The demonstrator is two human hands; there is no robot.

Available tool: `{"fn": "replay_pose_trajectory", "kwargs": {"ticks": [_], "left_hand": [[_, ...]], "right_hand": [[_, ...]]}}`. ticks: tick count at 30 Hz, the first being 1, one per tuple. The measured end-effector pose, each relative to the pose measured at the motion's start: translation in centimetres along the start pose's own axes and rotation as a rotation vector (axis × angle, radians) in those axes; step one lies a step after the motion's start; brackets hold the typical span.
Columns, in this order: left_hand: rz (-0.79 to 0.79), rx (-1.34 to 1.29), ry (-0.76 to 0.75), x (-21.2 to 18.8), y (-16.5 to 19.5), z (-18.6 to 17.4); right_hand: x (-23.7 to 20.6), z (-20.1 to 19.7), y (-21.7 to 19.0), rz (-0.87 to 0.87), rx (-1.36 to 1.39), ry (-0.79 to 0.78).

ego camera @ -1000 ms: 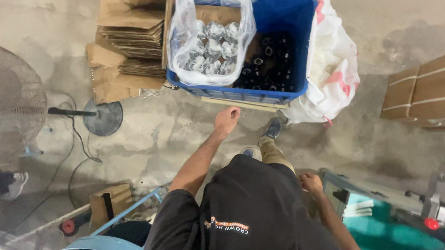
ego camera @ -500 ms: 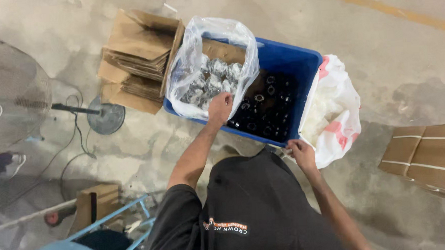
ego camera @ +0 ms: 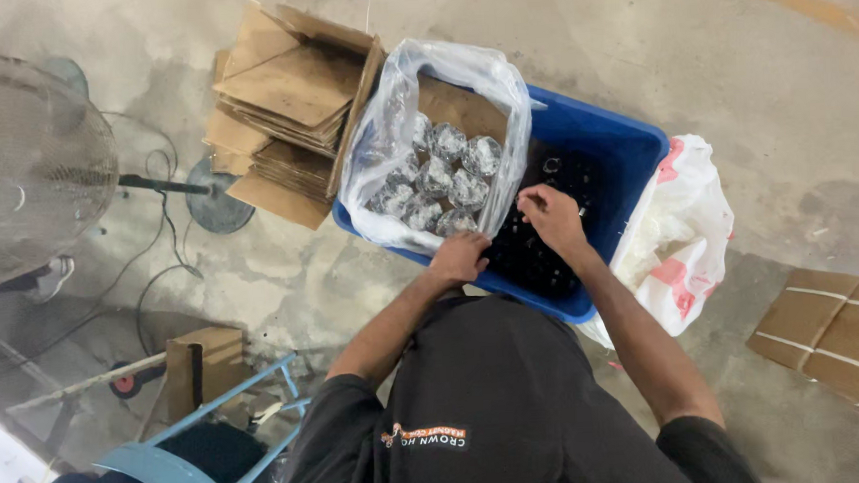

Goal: The person works at a multi-spindle winding machine, threading and adjusting components on the spindles, trimming with scissors, and removing a finished wound part. They carry the part to a blue bin, wrap it in plastic sheet with cardboard, then return and resume loading and adjusting the machine.

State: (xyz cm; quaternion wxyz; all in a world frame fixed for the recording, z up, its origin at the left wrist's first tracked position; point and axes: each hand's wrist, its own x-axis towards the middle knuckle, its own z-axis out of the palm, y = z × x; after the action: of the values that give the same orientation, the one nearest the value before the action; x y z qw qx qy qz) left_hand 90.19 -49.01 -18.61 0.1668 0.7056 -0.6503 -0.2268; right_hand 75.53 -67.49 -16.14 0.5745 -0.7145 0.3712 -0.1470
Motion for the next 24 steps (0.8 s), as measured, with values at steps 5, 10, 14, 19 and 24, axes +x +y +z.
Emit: {"fn": "replay_pose_trajectory", "kwargs": {"ticks": [5,10,14,19,24], "left_hand": [[0.011,-0.191,-0.031,1.5,-1.3,-1.1],[-0.247,-0.579,0.055,2.6,-2.8,-1.4],[-0.537,-1.561,-0.057,4.1,-3.7,-1.1],[-0.706,-2.242,0.097,6.9,-1.9,-2.2],[-0.334,-2.490,0.246,11.4,0.7,-3.4]], "right_hand": [[8.2,4.2,-3.4,-0.268,-0.447,0.081],[13.2,6.9,-4.6,-0.054,-0.954,-0.164],[14.2,6.8,-5.2,-0.100,-0.846,-0.089],[10.4,2.9,-5.3,-0.080,-0.224,0.151],[-1.3,0.2,-3.1,0.206,0.357,-0.183]]}}
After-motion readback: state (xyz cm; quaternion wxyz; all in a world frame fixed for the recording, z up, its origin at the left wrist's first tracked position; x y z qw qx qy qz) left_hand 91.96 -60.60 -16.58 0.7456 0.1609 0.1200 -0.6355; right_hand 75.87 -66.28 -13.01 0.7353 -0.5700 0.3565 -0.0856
